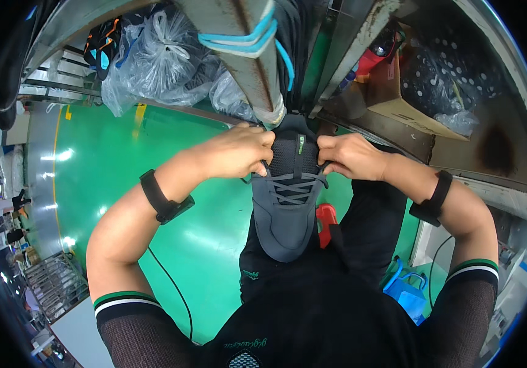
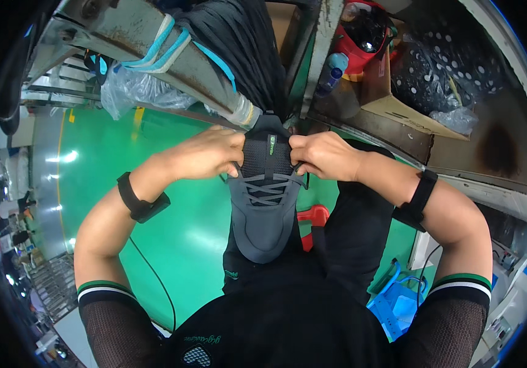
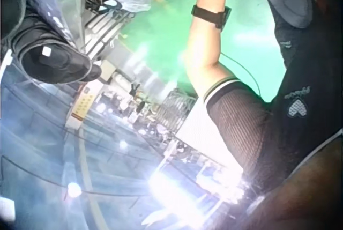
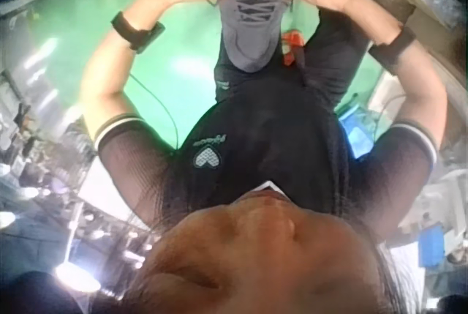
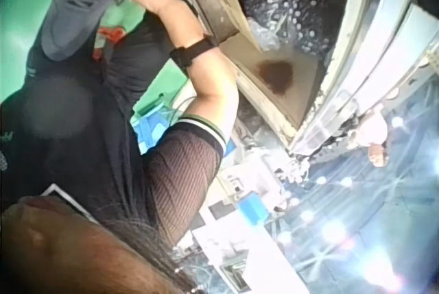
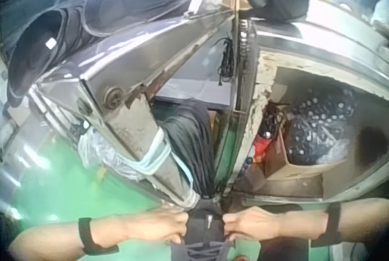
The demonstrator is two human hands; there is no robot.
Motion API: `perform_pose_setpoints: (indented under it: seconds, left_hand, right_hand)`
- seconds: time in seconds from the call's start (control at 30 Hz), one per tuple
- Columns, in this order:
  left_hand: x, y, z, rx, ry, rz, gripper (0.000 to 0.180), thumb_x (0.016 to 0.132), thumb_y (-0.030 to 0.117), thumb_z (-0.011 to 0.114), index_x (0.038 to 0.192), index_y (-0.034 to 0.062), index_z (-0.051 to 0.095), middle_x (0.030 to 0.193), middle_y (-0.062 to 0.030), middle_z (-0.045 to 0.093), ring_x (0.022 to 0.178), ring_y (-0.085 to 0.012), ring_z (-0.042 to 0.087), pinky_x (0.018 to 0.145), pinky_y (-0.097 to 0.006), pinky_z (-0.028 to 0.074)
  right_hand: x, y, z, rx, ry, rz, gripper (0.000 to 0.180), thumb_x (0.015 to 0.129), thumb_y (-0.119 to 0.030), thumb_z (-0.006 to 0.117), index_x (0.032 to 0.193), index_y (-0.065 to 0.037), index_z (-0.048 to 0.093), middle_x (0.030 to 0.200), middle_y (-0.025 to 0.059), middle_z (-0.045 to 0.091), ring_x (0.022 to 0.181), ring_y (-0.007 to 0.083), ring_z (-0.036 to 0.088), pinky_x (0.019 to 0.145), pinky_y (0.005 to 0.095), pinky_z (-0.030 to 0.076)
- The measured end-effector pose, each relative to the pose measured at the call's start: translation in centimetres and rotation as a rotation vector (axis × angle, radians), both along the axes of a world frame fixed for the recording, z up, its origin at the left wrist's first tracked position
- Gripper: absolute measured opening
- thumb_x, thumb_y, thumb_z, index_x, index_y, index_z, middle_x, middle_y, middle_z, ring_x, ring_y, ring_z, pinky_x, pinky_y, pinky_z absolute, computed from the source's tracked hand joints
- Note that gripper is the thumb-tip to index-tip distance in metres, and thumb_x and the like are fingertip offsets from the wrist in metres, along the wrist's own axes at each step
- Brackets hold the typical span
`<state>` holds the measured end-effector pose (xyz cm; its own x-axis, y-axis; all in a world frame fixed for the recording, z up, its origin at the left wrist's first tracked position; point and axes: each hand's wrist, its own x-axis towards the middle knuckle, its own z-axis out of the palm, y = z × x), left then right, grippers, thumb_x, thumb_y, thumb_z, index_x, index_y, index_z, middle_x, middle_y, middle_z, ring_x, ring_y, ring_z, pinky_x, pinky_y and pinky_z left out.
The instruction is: Lacing and finishing a shoe on a production line.
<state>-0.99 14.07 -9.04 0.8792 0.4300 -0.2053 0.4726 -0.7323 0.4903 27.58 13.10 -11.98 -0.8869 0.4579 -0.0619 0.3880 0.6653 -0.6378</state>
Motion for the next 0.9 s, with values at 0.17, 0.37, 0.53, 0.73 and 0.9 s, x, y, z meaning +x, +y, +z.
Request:
perform_pose_setpoints:
  seconds: [0.17,0.37,0.53,0.73,0.9]
  left_hand:
    - [-0.1,0.8,-0.6,-0.434,-0.054,0.051,0.008,0.075,0.013,0.071,0.079,0.0084,0.067,0.090,-0.0071,0.053,0.094,-0.0249,0.052,0.081,-0.036,0.041]
    - [1.1,-0.4,-0.8,-0.450,-0.005,0.319,0.010,0.075,0.017,0.069,0.079,0.0087,0.068,0.089,-0.0081,0.052,0.089,-0.0247,0.053,0.077,-0.035,0.043]
    - [1.9,-2.2,-1.6,-0.501,-0.092,0.598,0.010,0.079,0.016,0.068,0.079,0.0055,0.067,0.089,-0.0061,0.052,0.087,-0.0190,0.053,0.076,-0.031,0.042]
    - [2.6,-5.7,0.5,-0.587,-0.718,0.837,0.008,0.081,0.009,0.069,0.086,0.0033,0.068,0.085,-0.0047,0.052,0.090,-0.0170,0.050,0.081,-0.030,0.039]
    - [3.3,-7.5,3.5,-0.301,-0.948,0.745,0.014,0.089,0.013,0.063,0.096,0.0030,0.068,0.090,-0.0021,0.052,0.085,-0.0105,0.050,0.076,-0.025,0.041]
  right_hand:
    - [-0.4,0.5,0.1,-0.110,-0.026,0.010,0.018,0.079,-0.021,0.070,0.083,-0.005,0.062,0.085,0.0078,0.051,0.081,0.0293,0.058,0.067,0.0408,0.044]
    - [-2.9,2.4,1.9,-0.437,-0.452,0.064,0.016,0.083,-0.024,0.066,0.082,-0.009,0.069,0.083,0.0058,0.053,0.082,0.0253,0.058,0.073,0.0359,0.045]
    - [-2.5,-2.1,0.6,0.084,-0.014,-0.132,0.004,0.074,-0.016,0.069,0.074,-0.014,0.066,0.084,0.0030,0.054,0.088,0.0251,0.055,0.073,0.0377,0.045]
    - [-5.8,-7.5,4.6,-0.176,0.679,-0.427,0.006,0.081,-0.007,0.068,0.081,-0.005,0.062,0.101,0.0080,0.046,0.084,0.0204,0.048,0.076,0.0331,0.041]
    - [-6.7,-6.9,3.4,-0.845,0.788,-0.375,0.007,0.090,-0.005,0.059,0.088,0.000,0.061,0.101,0.0079,0.056,0.081,0.0126,0.053,0.074,0.0263,0.045]
